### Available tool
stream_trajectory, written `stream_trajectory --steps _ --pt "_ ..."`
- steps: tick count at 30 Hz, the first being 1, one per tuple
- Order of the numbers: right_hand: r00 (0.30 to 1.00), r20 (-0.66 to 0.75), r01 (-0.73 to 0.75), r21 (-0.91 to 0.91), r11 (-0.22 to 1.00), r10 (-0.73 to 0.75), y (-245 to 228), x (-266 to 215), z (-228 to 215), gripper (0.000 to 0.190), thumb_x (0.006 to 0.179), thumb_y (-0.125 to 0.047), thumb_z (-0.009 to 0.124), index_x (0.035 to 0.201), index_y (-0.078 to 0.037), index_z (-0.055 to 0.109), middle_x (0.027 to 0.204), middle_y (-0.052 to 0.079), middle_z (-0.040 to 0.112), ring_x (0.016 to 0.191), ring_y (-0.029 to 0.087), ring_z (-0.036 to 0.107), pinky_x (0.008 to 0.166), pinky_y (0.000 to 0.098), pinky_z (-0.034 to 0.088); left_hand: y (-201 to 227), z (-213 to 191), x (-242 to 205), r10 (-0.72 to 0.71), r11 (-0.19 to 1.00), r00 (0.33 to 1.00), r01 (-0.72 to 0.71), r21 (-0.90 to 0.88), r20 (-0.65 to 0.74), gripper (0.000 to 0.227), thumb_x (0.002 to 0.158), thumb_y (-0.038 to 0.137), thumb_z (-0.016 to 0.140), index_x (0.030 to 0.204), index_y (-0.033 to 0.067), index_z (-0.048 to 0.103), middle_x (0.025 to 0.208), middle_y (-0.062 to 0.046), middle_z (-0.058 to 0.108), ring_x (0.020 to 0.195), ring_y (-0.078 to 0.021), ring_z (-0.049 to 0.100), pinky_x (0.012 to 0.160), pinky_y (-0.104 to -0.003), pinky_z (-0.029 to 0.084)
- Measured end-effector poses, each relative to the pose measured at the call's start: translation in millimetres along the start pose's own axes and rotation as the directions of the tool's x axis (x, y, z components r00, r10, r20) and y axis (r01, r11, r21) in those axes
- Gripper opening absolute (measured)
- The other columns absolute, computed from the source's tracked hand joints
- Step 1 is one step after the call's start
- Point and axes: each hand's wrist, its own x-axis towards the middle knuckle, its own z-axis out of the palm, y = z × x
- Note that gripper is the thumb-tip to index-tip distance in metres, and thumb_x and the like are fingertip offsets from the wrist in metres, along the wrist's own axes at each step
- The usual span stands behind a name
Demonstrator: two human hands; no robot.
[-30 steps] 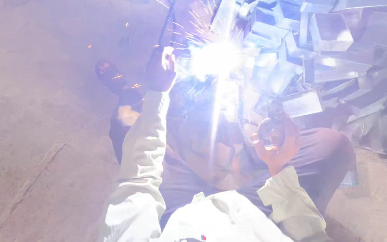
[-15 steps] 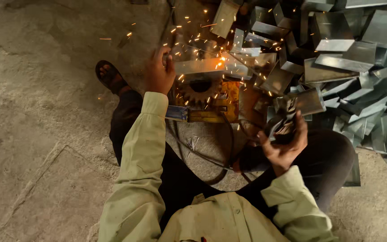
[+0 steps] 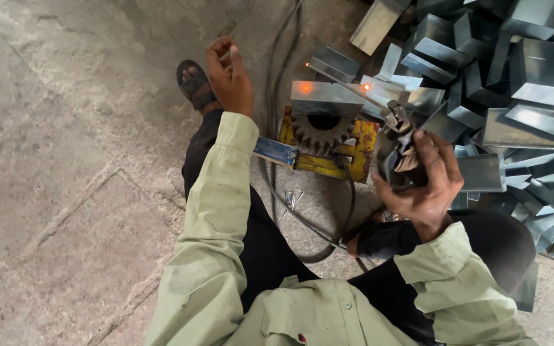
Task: The person sits on the floor and welds rectangular metal frames using a handheld welding torch. They pick up frames from a pile, position them on a yellow jig, weld the corners, and then place the finished frames back into the pile.
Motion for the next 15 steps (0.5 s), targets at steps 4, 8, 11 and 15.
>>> stream_trajectory --steps 4,8,11,15 --pt "0.998 0.040 -0.051 0.032 0.998 0.049 -7 1 13 0.082 0.075 -0.019 0.092 0.146 -0.002 0.055 0.127 0.027 0.062 0.107 0.036 0.072 0.087 0.0407 0.062 5 -2 4 -0.014 0.996 1.000 0.012 -0.088 -0.022 0.018 0.107 0.017 0.058 0.120 0.0057 0.064 0.109 -0.003 0.070 0.088 -0.0096 0.064 0.069 -0.025 0.052" --pt "0.999 -0.014 0.049 -0.074 0.996 -0.050 15 -4 19 0.086 0.076 -0.026 0.089 0.149 -0.002 0.050 0.128 0.023 0.062 0.107 0.036 0.071 0.087 0.0407 0.064 8 -3 -4 -0.110 0.979 0.982 0.081 0.185 0.153 0.019 0.107 0.022 0.061 0.111 0.0059 0.071 0.097 -0.006 0.072 0.080 -0.0146 0.067 0.069 -0.029 0.053" --pt "0.992 -0.102 -0.075 -0.043 0.996 0.071 36 -9 -1 0.086 0.086 -0.030 0.085 0.156 -0.002 0.044 0.132 0.019 0.061 0.106 0.029 0.068 0.090 0.0371 0.060 6 29 -36 0.233 0.839 0.829 -0.436 0.325 0.509 0.022 0.104 0.025 0.066 0.116 0.0064 0.068 0.115 -0.013 0.072 0.105 -0.0328 0.070 0.090 -0.044 0.057" --pt "0.959 -0.173 -0.239 -0.062 0.969 0.226 42 -20 -20 0.089 0.091 -0.031 0.085 0.160 0.000 0.039 0.135 0.018 0.059 0.115 0.026 0.063 0.102 0.0358 0.052 12 76 -65 0.390 0.567 0.586 -0.761 0.316 0.711 0.052 0.072 0.031 0.073 0.115 0.0020 0.070 0.109 -0.015 0.074 0.100 -0.0353 0.072 0.086 -0.060 0.050"
